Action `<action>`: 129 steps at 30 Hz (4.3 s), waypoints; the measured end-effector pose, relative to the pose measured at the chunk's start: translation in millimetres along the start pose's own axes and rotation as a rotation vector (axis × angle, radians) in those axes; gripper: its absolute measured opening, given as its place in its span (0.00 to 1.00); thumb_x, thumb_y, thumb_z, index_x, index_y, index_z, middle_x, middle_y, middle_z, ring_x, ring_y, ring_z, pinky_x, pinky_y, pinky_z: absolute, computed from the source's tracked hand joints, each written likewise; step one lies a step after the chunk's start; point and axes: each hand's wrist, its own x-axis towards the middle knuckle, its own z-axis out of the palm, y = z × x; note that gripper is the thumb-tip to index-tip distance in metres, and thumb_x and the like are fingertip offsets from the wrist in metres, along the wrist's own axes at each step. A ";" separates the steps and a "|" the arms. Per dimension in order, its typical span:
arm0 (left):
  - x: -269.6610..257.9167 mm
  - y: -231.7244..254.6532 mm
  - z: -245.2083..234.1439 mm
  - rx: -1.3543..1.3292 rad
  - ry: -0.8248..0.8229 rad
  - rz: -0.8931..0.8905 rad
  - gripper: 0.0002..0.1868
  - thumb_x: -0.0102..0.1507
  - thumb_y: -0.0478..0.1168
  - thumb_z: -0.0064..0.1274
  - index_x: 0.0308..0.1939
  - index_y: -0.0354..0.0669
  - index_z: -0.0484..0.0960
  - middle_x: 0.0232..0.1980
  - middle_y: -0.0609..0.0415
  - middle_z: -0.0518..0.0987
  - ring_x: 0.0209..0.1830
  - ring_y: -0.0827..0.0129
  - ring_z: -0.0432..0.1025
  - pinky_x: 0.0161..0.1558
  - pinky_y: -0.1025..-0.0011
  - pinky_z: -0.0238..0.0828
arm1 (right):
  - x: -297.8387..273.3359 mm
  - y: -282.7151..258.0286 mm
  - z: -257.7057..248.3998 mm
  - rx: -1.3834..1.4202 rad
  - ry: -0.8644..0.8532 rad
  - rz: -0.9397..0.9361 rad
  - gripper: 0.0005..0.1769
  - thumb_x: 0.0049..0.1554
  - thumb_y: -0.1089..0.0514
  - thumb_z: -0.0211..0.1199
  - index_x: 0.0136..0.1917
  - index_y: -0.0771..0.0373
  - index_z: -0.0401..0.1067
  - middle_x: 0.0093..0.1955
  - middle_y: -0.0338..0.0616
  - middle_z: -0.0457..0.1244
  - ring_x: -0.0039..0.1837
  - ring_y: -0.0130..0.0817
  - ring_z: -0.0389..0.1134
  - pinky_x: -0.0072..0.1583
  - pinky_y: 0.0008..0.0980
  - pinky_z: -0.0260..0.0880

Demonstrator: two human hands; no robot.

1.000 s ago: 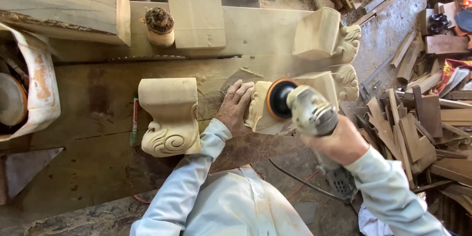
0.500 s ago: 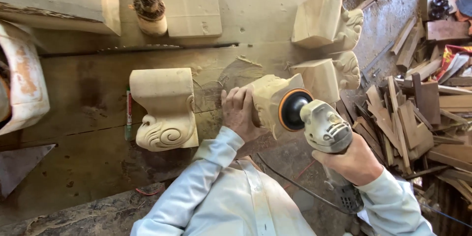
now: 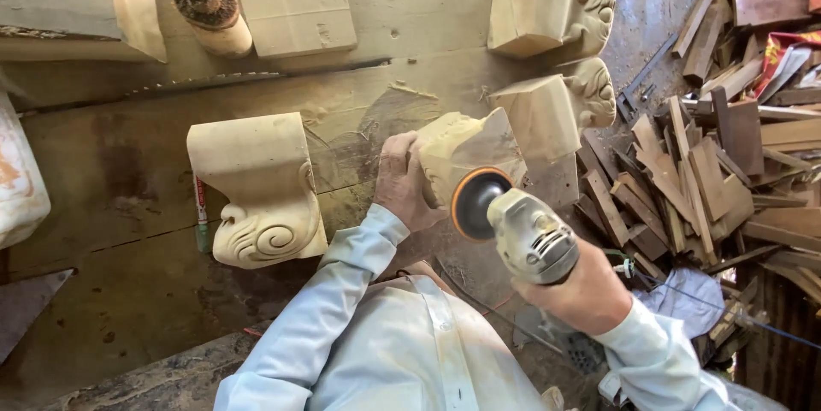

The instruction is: Sanding a decorative wooden corbel with a power sander and marking it for further work using a pen and a square.

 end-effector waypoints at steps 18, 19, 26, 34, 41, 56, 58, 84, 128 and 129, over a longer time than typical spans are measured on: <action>-3.1 -6.3 12.4 0.090 0.027 0.005 0.64 0.24 0.45 0.71 0.65 0.29 0.70 0.67 0.34 0.64 0.70 0.33 0.61 0.74 0.45 0.59 | -0.4 7.6 7.4 -0.128 0.119 -0.027 0.29 0.29 0.59 0.81 0.46 0.64 0.80 0.42 0.54 0.73 0.50 0.47 0.76 0.53 0.52 0.73; -4.0 -7.7 13.8 0.088 0.024 0.009 0.64 0.24 0.45 0.71 0.65 0.29 0.70 0.67 0.34 0.64 0.70 0.33 0.61 0.74 0.45 0.59 | 2.0 6.3 3.7 -0.124 0.122 -0.025 0.29 0.29 0.59 0.81 0.46 0.64 0.80 0.42 0.54 0.73 0.50 0.47 0.76 0.53 0.52 0.73; -3.1 -6.2 13.7 0.101 0.054 0.028 0.64 0.25 0.46 0.71 0.67 0.30 0.69 0.67 0.35 0.65 0.69 0.34 0.61 0.73 0.45 0.61 | 18.8 19.4 -5.9 0.027 0.072 -0.157 0.21 0.36 0.62 0.78 0.45 0.69 0.79 0.41 0.59 0.72 0.48 0.48 0.75 0.53 0.57 0.73; -3.0 -5.6 14.3 0.122 0.066 0.042 0.64 0.26 0.48 0.71 0.67 0.33 0.69 0.67 0.37 0.65 0.69 0.37 0.62 0.72 0.47 0.63 | 30.4 15.0 -18.4 -0.035 0.089 -0.104 0.30 0.35 0.56 0.80 0.51 0.69 0.80 0.45 0.62 0.72 0.52 0.54 0.74 0.56 0.59 0.71; -2.1 -2.8 11.0 0.082 0.026 0.021 0.62 0.27 0.44 0.70 0.66 0.31 0.69 0.68 0.35 0.64 0.69 0.35 0.61 0.71 0.47 0.62 | 17.6 1.3 -8.0 -0.037 0.104 -0.087 0.26 0.35 0.60 0.79 0.49 0.68 0.80 0.43 0.57 0.72 0.49 0.48 0.75 0.55 0.53 0.72; -3.3 -4.7 8.7 0.048 -0.033 0.002 0.63 0.26 0.44 0.73 0.66 0.30 0.70 0.69 0.35 0.63 0.70 0.34 0.60 0.73 0.46 0.59 | 19.1 -8.5 -20.0 -0.006 0.002 -0.017 0.23 0.40 0.63 0.76 0.50 0.73 0.77 0.40 0.62 0.69 0.43 0.54 0.72 0.52 0.59 0.73; -3.2 -6.3 8.3 0.058 -0.038 0.001 0.64 0.25 0.44 0.73 0.67 0.30 0.69 0.69 0.35 0.62 0.71 0.34 0.59 0.74 0.46 0.58 | 27.3 -4.2 -24.1 -0.025 0.020 -0.046 0.24 0.41 0.61 0.76 0.50 0.73 0.76 0.39 0.61 0.68 0.43 0.53 0.72 0.51 0.58 0.73; 6.4 -3.2 4.2 0.082 -0.036 0.039 0.63 0.26 0.47 0.74 0.66 0.30 0.69 0.67 0.34 0.64 0.69 0.35 0.61 0.73 0.47 0.61 | 25.2 -35.2 -5.7 0.052 0.089 -0.213 0.20 0.34 0.66 0.80 0.42 0.69 0.78 0.36 0.55 0.69 0.45 0.40 0.71 0.51 0.50 0.71; -2.5 -24.5 15.3 0.290 -0.292 0.040 0.62 0.44 0.54 0.62 0.74 0.26 0.50 0.72 0.34 0.56 0.71 0.37 0.56 0.78 0.44 0.50 | -14.0 -22.1 7.5 -0.067 -0.008 -0.017 0.17 0.43 0.61 0.74 0.47 0.63 0.80 0.42 0.45 0.72 0.41 0.35 0.70 0.47 0.34 0.74; -4.6 -24.5 17.5 0.303 -0.260 0.081 0.58 0.45 0.50 0.56 0.74 0.23 0.52 0.72 0.31 0.57 0.72 0.36 0.56 0.78 0.45 0.50 | -12.8 -16.6 8.0 -0.129 0.026 -0.064 0.17 0.41 0.57 0.75 0.46 0.60 0.82 0.42 0.40 0.73 0.45 0.28 0.69 0.51 0.29 0.72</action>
